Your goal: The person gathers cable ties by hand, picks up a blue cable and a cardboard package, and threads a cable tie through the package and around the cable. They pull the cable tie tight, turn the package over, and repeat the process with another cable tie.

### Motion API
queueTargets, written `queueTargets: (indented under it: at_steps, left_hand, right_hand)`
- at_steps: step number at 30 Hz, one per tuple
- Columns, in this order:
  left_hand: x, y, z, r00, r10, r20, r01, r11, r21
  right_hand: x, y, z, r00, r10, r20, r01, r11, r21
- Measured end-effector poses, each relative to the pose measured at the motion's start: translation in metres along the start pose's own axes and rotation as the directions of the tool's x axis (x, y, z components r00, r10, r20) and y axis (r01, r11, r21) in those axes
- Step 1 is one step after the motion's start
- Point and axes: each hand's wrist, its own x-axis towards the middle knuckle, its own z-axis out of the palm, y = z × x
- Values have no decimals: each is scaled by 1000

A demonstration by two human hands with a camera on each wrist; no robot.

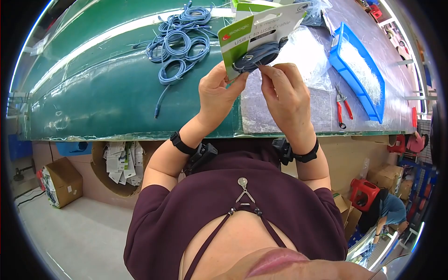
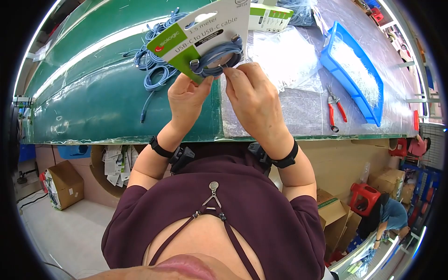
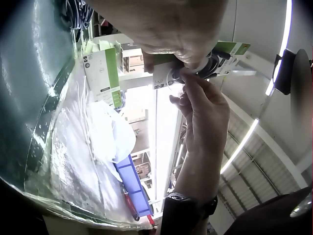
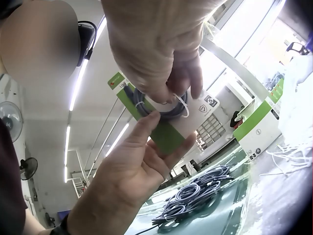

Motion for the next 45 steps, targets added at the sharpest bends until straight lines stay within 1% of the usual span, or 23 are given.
queueTargets:
  at_steps: [3,6,7,8,10,12,13,14,15,16,17,18,19,20,22,27,31,34,37,40,41,43,45]
  left_hand:
    - [-1,-1,-2,1000,12,8,-13,998,65]
    - [0,0,-6,999,27,29,-33,970,240]
    - [2,3,-5,999,27,29,-34,970,240]
    - [4,5,-4,984,159,76,-175,933,315]
    - [10,12,-2,896,398,196,-443,783,436]
    - [11,10,-4,878,431,211,-479,761,438]
    - [10,9,-4,858,459,228,-512,738,439]
    - [9,8,-5,839,486,245,-543,716,439]
    - [8,7,-5,838,489,242,-544,716,438]
    - [8,7,-4,830,496,254,-556,709,434]
    - [7,7,-5,822,504,267,-569,701,430]
    - [7,7,-4,812,512,279,-583,692,426]
    - [7,7,-5,812,514,277,-583,691,427]
    - [6,8,-5,807,510,298,-590,686,426]
    - [5,10,-6,796,501,340,-605,675,422]
    - [7,14,-4,813,485,322,-582,697,419]
    - [4,15,-4,841,436,320,-534,764,362]
    - [7,12,-8,763,525,378,-646,649,403]
    - [9,16,-9,749,533,394,-662,626,412]
    - [8,17,-9,750,531,395,-661,626,413]
    - [8,17,-9,755,528,390,-655,637,407]
    - [7,17,-7,761,523,385,-648,651,396]
    - [4,15,-5,826,442,349,-558,730,395]
  right_hand:
    - [-1,1,2,1000,-5,4,5,1000,-7]
    - [0,-1,0,1000,1,17,-1,1000,-17]
    - [0,-3,-2,999,11,32,-10,1000,-22]
    - [0,-4,-3,999,20,46,-19,999,-27]
    - [-11,5,-3,997,-23,75,22,1000,5]
    - [-30,20,1,986,-108,131,99,992,72]
    - [-38,25,6,985,-112,131,103,992,71]
    - [-46,30,10,991,-10,133,-40,930,365]
    - [-54,34,13,982,87,167,-173,764,621]
    - [-62,38,17,959,168,227,-282,513,811]
    - [-70,43,22,925,222,308,-353,205,913]
    - [-77,47,26,883,245,400,-380,-127,916]
    - [-85,51,30,837,234,495,-360,-447,819]
    - [-94,53,35,791,191,582,-292,-718,632]
    - [-101,48,29,781,198,592,-295,-718,630]
    - [-114,44,18,736,220,641,-325,-716,618]
    - [-125,44,16,700,246,671,-334,-718,611]
    - [-130,46,17,678,270,684,-332,-718,612]
    - [-135,51,20,659,279,698,-340,-718,608]
    - [-137,64,30,687,245,684,-363,-699,616]
    - [-129,57,28,686,246,685,-364,-698,616]
    - [-111,54,17,767,321,555,-434,-377,818]
    - [-84,56,16,848,337,408,-434,0,901]
